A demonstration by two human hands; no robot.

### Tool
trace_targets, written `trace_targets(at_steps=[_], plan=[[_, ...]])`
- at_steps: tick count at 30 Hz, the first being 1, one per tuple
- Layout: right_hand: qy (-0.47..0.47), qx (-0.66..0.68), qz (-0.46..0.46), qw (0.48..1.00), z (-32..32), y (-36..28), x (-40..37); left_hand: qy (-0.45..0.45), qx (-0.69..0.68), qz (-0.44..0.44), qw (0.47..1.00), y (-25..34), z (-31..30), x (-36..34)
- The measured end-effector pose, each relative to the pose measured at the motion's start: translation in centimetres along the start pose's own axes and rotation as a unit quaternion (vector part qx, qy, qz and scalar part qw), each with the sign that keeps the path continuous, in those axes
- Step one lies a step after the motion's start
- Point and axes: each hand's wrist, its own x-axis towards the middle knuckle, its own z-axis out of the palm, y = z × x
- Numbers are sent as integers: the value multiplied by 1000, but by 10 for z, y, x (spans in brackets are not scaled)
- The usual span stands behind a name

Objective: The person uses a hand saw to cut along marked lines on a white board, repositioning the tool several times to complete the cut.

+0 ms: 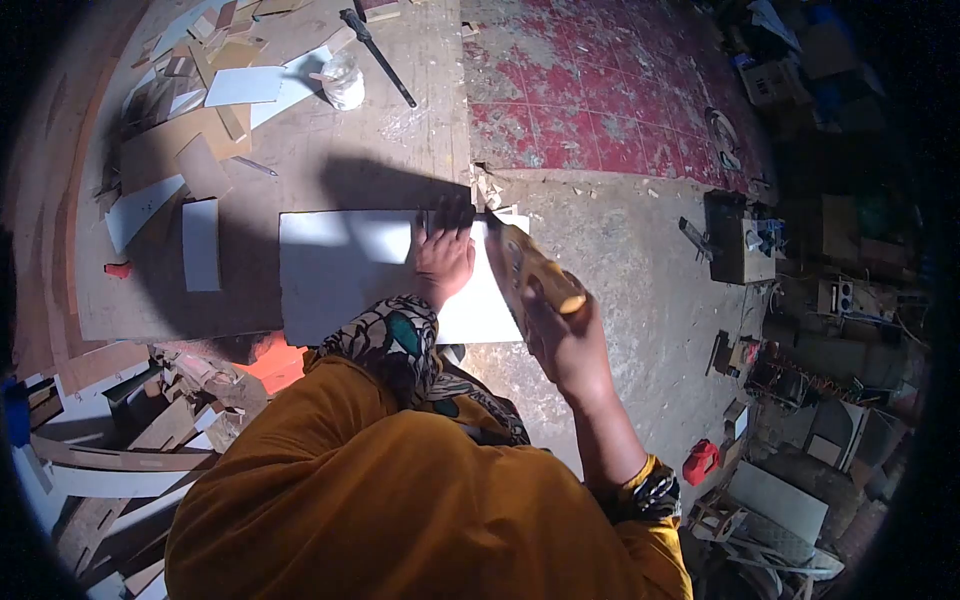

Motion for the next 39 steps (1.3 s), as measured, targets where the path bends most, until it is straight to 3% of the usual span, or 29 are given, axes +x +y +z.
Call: trace_targets(at_steps=[6,8,16,20,22,23,26,28,32,35,36,39], plan=[[-34,-112,-23,993,-1,13,-10,34,-9,1,999,1,2,-2],[10,-118,-63,991,-6,35,-21,25,-12,-4,1000,0,4,-1],[22,-22,-22,999,-8,61,-41,-7,-50,-3,999,-1,-3,-1],[7,-154,-176,972,-13,124,21,-19,-18,7,1000,-1,0,-1],[2,-143,-210,967,-1,124,34,-37,-18,-10,999,0,-4,-1],[3,-141,-209,968,0,121,29,-28,-30,-12,999,0,-4,-1],[23,-56,-44,997,-3,90,-2,-12,-14,-9,1000,0,1,-1],[20,-93,-125,988,-9,96,-21,-17,-23,-11,1000,1,0,-2],[30,-27,-21,999,-10,79,-25,-46,-30,-15,998,1,-5,1],[40,-70,-140,987,-14,122,45,-42,-29,-6,999,2,-7,1],[31,-7,-95,995,-10,114,63,-37,-39,-8,999,1,-7,0],[11,-18,-85,996,2,96,91,-40,-34,-14,999,0,-5,0]])
